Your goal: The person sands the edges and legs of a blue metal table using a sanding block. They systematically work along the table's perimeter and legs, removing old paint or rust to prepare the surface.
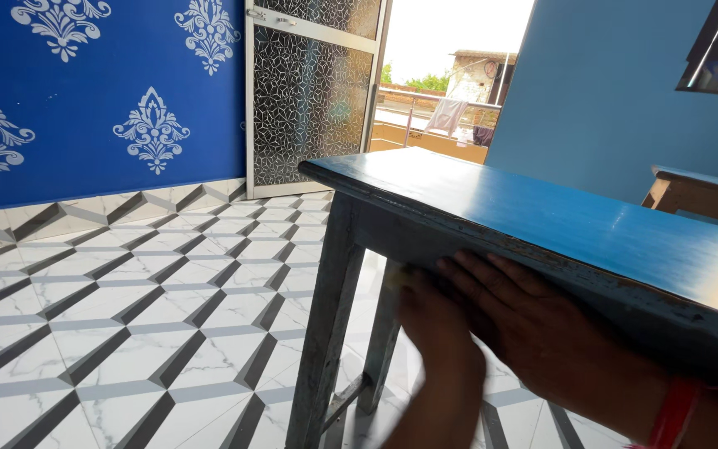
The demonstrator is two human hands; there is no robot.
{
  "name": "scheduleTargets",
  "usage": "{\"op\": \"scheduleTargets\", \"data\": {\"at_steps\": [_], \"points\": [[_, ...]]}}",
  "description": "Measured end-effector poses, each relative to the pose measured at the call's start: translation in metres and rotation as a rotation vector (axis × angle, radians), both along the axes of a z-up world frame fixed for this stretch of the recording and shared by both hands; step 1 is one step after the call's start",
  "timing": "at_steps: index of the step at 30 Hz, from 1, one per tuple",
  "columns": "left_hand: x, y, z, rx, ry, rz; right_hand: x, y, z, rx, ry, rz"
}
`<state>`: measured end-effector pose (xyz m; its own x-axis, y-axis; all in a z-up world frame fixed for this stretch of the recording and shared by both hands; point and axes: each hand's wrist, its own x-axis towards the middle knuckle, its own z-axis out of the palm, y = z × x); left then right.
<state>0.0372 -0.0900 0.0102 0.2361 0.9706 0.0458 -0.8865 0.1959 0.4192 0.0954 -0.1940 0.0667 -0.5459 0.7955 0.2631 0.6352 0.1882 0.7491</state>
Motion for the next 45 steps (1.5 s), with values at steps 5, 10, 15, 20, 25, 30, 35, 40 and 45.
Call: {"op": "scheduleTargets", "data": {"at_steps": [5, 10, 15, 20, 25, 30, 35, 40, 45], "points": [[-0.002, -0.01, 0.004, -0.136, -0.133, -0.155, 0.01, -0.02, -0.002, 0.09, 0.183, 0.27], [-0.04, 0.027, 0.014, -0.102, -0.097, -0.113, 0.02, -0.038, -0.002, 0.098, 0.202, 0.287], [0.005, -0.056, -0.001, -0.037, -0.057, -0.178, 0.025, -0.05, -0.022, 0.205, 0.244, 0.185], [0.005, -0.069, -0.006, -0.151, 0.035, -0.372, 0.034, -0.08, -0.039, 0.241, 0.363, 0.158], [-0.015, -0.03, 0.002, -0.049, -0.016, -0.179, 0.039, -0.108, -0.051, 0.355, 0.489, 0.081], [-0.003, -0.108, 0.0, -0.086, 0.096, -0.376, 0.039, -0.12, -0.072, 0.453, 0.58, -0.013], [-0.008, -0.091, -0.006, -0.029, 0.044, -0.366, 0.04, -0.13, -0.076, 0.464, 0.541, -0.096], [-0.013, -0.081, -0.007, 0.225, 0.347, -0.172, 0.039, -0.137, -0.07, 0.468, 0.402, -0.281], [0.008, -0.153, -0.006, -0.176, 0.012, -0.525, 0.04, -0.14, -0.073, 0.44, 0.421, -0.296]]}}
